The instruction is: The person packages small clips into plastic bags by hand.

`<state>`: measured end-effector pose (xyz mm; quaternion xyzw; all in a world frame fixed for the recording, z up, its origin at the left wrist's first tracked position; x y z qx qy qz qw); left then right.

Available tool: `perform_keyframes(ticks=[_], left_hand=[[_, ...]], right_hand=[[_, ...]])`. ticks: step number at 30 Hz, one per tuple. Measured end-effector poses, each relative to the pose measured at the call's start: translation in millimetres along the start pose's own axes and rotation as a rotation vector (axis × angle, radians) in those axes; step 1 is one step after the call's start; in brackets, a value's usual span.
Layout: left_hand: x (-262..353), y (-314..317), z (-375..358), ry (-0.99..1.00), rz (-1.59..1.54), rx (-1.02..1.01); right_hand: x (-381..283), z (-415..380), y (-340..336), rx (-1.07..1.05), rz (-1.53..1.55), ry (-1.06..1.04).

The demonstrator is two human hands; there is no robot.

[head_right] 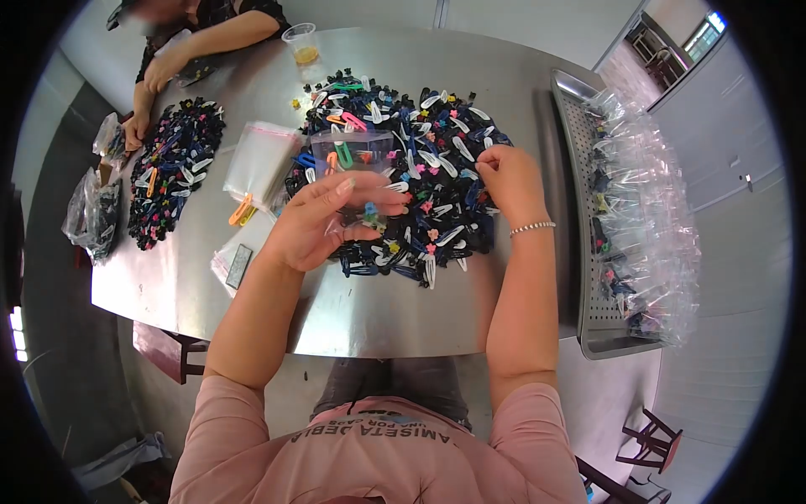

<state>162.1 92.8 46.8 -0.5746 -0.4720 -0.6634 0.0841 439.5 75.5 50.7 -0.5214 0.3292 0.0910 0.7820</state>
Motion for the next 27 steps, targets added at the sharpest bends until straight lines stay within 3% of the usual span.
perform_keyframes(ticks=[3,5,8,9,13,15,18,22,25,27], left_hand=[[-2.0,-4.1,3.5,-0.037,0.015,0.152],[-2.1,-3.6,3.0,-0.043,0.017,0.150],[-1.1,-3.0,1.5,-0.059,0.026,0.152],[-0.8,-2.6,1.2,-0.067,0.033,0.156],[-0.4,-1.0,0.7,-0.078,0.056,0.170],[0.9,-0.9,0.7,-0.079,0.056,0.209],[-3.2,-6.8,3.8,-0.055,0.003,0.207],[-0.9,-5.5,2.2,-0.052,0.010,0.265],[-1.4,-6.0,2.2,-0.045,0.016,0.268],[-1.3,-5.6,2.1,-0.047,0.013,0.262]], right_hand=[[17.4,7.2,9.8,0.015,-0.033,-0.045],[17.5,6.8,18.0,-0.075,0.126,0.053],[28.7,11.8,29.8,-0.009,0.093,0.000],[21.2,9.7,24.6,-0.068,0.134,0.099],[17.7,12.4,19.7,-0.147,0.176,0.148],[14.2,13.6,19.2,0.031,0.034,0.011],[11.6,12.0,24.7,0.225,0.147,-0.130],[-8.9,2.0,37.3,0.178,0.274,-0.287],[-27.3,-10.4,46.2,0.211,0.085,-0.647],[-25.4,-10.8,48.9,0.177,0.070,-0.655]])
Point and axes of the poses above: each hand's wrist, its own z-axis towards the middle knuckle, its own y-axis out of the palm, x = y × z, the point moved 2 cm from there along z, towards the middle knuckle, and after that the axes turned 9 degrees about x, right-handed, at the moved point
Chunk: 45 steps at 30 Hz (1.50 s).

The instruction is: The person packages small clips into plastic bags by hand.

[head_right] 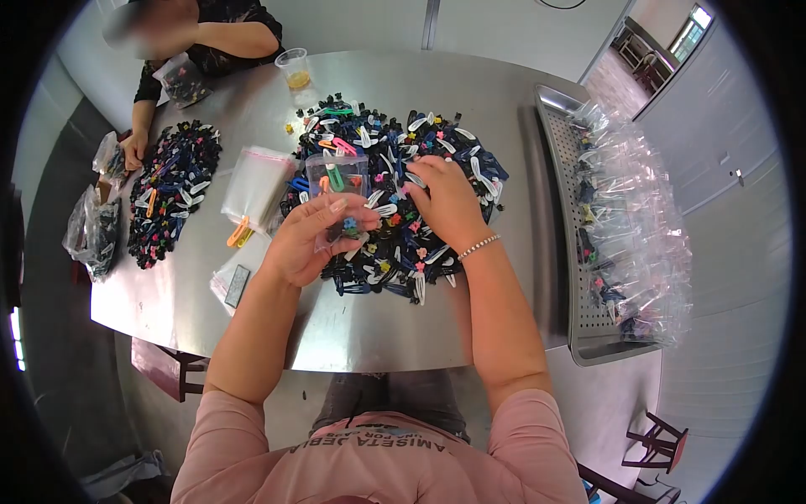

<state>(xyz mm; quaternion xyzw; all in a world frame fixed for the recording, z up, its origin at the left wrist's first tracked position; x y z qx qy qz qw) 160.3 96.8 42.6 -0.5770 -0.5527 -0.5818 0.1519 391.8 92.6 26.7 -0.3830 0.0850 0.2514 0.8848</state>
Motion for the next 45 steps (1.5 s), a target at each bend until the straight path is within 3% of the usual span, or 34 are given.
perform_keyframes(ticks=[2,4,10,13,17,20,22,25,30,36,39,41,45], left_hand=[[0.1,-1.0,0.6,0.003,0.001,0.002],[0.7,-2.3,1.3,0.005,0.003,0.003],[4.0,-5.3,1.6,0.034,-0.010,0.019],[5.8,-5.7,1.5,0.040,-0.017,0.037],[6.9,-5.2,0.9,0.051,-0.004,0.045],[6.9,-5.2,0.8,0.052,0.000,0.046],[6.6,-5.2,0.9,0.047,0.007,0.046],[6.6,-5.0,0.6,0.040,-0.040,0.041],[5.9,-5.0,1.0,0.034,-0.015,0.054],[4.2,-2.8,0.7,0.027,0.002,0.059],[2.3,-3.0,1.2,0.010,0.009,0.024],[-0.2,-3.4,2.1,0.007,0.027,0.006],[0.4,3.9,-1.9,-0.045,0.111,-0.027]], right_hand=[[1.0,-0.7,-2.3,-0.036,-0.003,-0.007],[-0.9,2.8,-13.8,-0.208,0.117,0.251],[-3.7,4.3,-38.8,-0.447,0.389,0.342],[-2.7,2.6,-38.9,-0.580,0.280,0.454],[7.1,1.1,-45.5,-0.588,0.348,0.439],[11.8,3.2,-53.8,-0.522,0.287,0.556],[19.3,3.1,-57.2,-0.330,0.153,0.578],[22.5,3.8,-64.6,-0.231,0.104,0.522],[30.7,-3.4,-63.9,-0.314,0.074,0.584],[7.4,2.4,-48.8,-0.417,-0.064,0.471],[11.6,-0.1,-41.4,-0.453,0.003,0.497],[17.0,0.3,-44.0,-0.361,0.247,0.635],[13.7,7.0,-47.5,-0.172,0.445,0.653]])
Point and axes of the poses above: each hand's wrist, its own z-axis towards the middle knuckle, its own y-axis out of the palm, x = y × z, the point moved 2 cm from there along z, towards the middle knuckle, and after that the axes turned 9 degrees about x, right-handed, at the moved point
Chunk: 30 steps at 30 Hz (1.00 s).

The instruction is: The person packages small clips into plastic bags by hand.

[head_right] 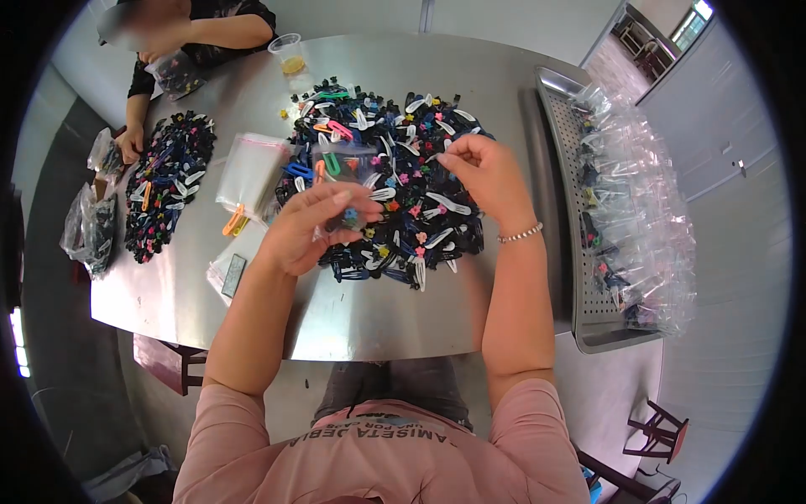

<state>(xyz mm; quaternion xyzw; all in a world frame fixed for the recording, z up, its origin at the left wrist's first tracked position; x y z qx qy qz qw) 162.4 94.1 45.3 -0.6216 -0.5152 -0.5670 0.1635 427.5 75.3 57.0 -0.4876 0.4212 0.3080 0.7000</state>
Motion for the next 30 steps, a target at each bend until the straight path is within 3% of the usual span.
perform_keyframes(ticks=[2,4,6,8,10,11,14,18,20,22,24,27,30], left_hand=[[-1.7,1.1,0.6,-0.011,0.016,-0.014],[-5.8,3.4,1.6,-0.050,0.054,-0.083],[-5.9,4.5,0.7,-0.054,0.074,-0.096],[-7.0,7.6,-0.8,-0.059,0.126,-0.158],[-8.1,8.9,-0.7,-0.065,0.147,-0.180],[-8.3,9.4,-1.1,-0.083,0.154,-0.195],[-9.3,7.0,1.0,-0.101,0.124,-0.208],[-6.4,6.7,-0.6,-0.096,0.057,-0.198],[-8.2,6.5,-1.1,-0.091,0.042,-0.197],[-6.2,6.1,0.2,-0.065,0.037,-0.202],[-5.3,6.7,-1.9,-0.097,0.010,-0.201],[-5.8,5.9,-1.0,-0.068,0.012,-0.185],[-6.7,5.1,-0.3,-0.057,-0.040,-0.167]], right_hand=[[-17.1,-6.9,2.3,0.070,0.250,-0.019],[-37.5,-18.2,10.3,0.129,0.292,-0.075],[-48.4,-27.7,16.4,0.231,0.448,-0.248],[-53.6,-32.7,26.8,0.236,0.501,-0.327],[-55.4,-35.7,34.5,0.094,0.353,-0.461],[-58.4,-38.9,37.2,-0.025,0.299,-0.427],[-52.4,-36.3,37.4,0.014,0.180,-0.305],[-50.5,-33.7,42.4,-0.099,0.389,-0.107],[-50.0,-34.6,42.6,-0.141,0.285,-0.153],[-47.0,-36.5,45.6,-0.355,0.213,-0.121],[-47.7,-36.4,46.9,-0.300,0.206,-0.180],[-51.4,-34.9,46.0,-0.277,0.444,-0.071],[-58.2,-40.0,47.8,-0.305,0.279,-0.148]])
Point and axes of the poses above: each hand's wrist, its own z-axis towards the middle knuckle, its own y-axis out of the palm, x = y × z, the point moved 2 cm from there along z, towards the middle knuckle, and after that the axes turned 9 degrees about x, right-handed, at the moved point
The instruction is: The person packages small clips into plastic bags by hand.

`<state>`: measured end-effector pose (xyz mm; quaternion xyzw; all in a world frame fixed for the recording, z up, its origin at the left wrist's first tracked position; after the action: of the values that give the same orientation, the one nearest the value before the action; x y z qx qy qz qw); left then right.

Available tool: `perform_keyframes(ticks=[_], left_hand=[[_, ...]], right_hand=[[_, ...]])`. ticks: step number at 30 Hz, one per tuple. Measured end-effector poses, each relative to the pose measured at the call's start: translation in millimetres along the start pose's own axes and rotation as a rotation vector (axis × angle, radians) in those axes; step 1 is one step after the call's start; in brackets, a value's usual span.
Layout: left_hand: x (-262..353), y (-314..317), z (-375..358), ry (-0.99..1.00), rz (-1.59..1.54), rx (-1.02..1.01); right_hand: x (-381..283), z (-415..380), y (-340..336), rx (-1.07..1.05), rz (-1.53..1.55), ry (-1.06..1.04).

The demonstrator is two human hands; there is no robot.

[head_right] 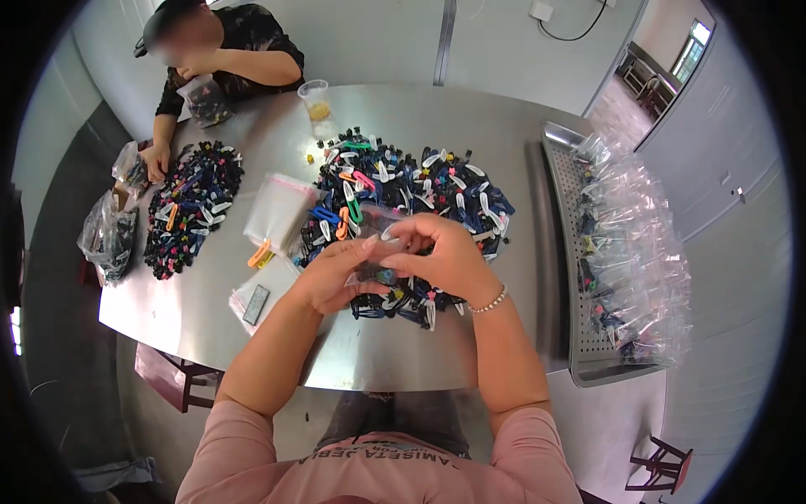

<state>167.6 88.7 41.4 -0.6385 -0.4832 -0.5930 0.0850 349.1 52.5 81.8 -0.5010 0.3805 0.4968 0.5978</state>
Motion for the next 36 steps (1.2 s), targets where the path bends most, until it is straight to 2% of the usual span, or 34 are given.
perform_keyframes(ticks=[1,5,7,10,12,14,15,16,18,20,22,26,28,32,34,35,36], left_hand=[[-0.1,-0.2,-0.4,-0.001,-0.051,0.018],[-0.6,-0.1,-0.7,-0.016,0.012,-0.014],[2.1,2.0,-1.4,0.001,0.060,-0.005],[2.9,3.0,-1.4,0.025,0.167,0.008],[0.9,1.8,-0.8,0.065,0.174,0.010],[2.8,5.5,-4.0,0.081,0.206,0.029],[2.9,5.9,-4.0,0.078,0.205,0.031],[2.9,6.8,-4.1,0.081,0.205,0.022],[2.7,7.5,-3.9,0.083,0.207,0.012],[2.5,8.3,-3.7,0.078,0.202,0.010],[1.9,7.5,-3.1,0.086,0.216,0.010],[-0.9,6.4,-1.9,0.095,0.216,0.013],[-1.4,8.2,-2.3,0.090,0.223,0.023],[-2.5,7.7,-0.2,0.104,0.252,0.059],[-4.0,3.2,2.5,0.167,0.246,0.091],[-2.9,2.1,2.8,0.191,0.260,0.099],[-2.8,2.0,3.3,0.190,0.264,0.114]], right_hand=[[0.7,0.8,1.3,-0.014,-0.062,-0.023],[2.3,2.2,4.1,0.044,0.022,0.029],[0.7,0.3,-5.0,0.219,-0.072,-0.106],[-11.1,-9.5,-30.3,0.427,-0.200,-0.063],[-10.4,-28.5,-49.2,0.536,-0.136,-0.043],[-21.7,-48.2,-66.4,0.652,-0.130,-0.085],[-25.1,-60.8,-79.3,0.699,-0.225,-0.161],[-26.4,-72.4,-92.0,0.713,-0.237,-0.154],[-27.8,-97.3,-121.5,0.938,-0.387,-0.110],[-24.0,-123.1,-155.8,1.035,-0.341,-0.037],[-23.1,-150.0,-181.1,1.095,-0.509,-0.005],[11.0,-206.7,-233.8,1.196,-0.597,0.142],[19.4,-224.5,-238.3,1.211,-0.753,0.248],[28.1,-246.3,-232.9,1.369,-0.758,0.313],[26.7,-249.3,-225.7,1.392,-0.938,0.166],[27.7,-250.4,-221.4,1.387,-0.929,0.169],[15.6,-244.8,-205.5,1.381,-0.934,0.075]])
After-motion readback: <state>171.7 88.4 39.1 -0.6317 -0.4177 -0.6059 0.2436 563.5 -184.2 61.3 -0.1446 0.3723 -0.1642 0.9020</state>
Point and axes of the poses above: each hand's wrist, its own z-axis towards the middle knuckle, its own y-axis out of the palm, x = y × z, the point moved 2 cm from there along z, towards the middle knuckle, and after that the axes turned 9 degrees about x, right-handed, at the moved point
